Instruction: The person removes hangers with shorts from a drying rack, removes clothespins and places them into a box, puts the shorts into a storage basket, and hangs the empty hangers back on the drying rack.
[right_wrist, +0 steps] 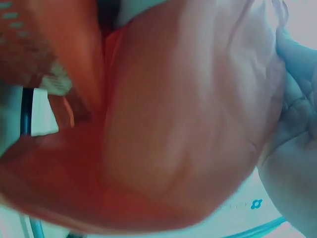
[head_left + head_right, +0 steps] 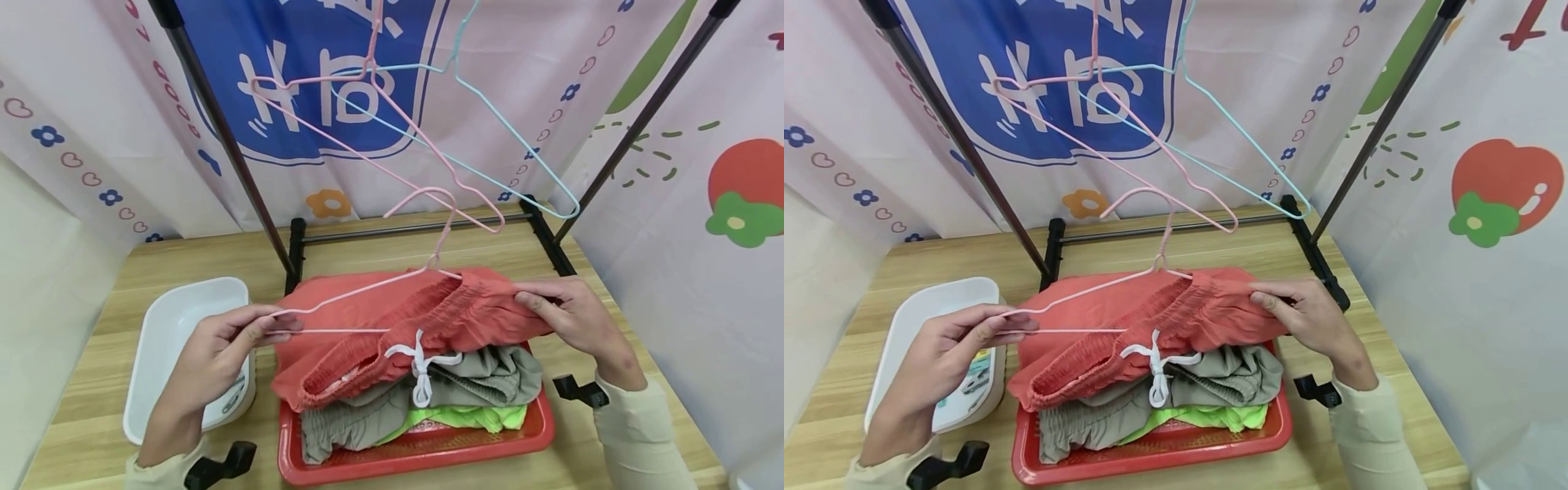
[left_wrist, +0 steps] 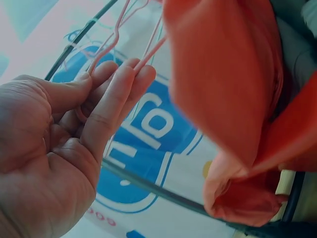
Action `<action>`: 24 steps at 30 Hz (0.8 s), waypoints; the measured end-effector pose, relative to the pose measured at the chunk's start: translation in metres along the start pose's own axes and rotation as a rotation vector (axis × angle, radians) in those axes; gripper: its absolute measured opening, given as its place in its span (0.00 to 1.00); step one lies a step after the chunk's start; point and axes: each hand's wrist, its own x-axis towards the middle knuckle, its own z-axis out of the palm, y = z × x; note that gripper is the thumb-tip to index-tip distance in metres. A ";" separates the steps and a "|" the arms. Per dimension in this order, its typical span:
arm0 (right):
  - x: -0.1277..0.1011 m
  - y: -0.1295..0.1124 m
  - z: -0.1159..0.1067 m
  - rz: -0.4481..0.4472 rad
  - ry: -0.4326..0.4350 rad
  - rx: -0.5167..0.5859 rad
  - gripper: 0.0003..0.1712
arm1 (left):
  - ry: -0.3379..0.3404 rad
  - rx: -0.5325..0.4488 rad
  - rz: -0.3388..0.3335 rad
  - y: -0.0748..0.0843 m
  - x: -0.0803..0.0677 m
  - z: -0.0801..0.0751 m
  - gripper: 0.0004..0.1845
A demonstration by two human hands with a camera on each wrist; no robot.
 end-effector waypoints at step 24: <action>-0.024 0.016 -0.010 0.202 0.056 -0.107 0.13 | 0.092 -0.428 0.212 -0.008 -0.045 -0.056 0.17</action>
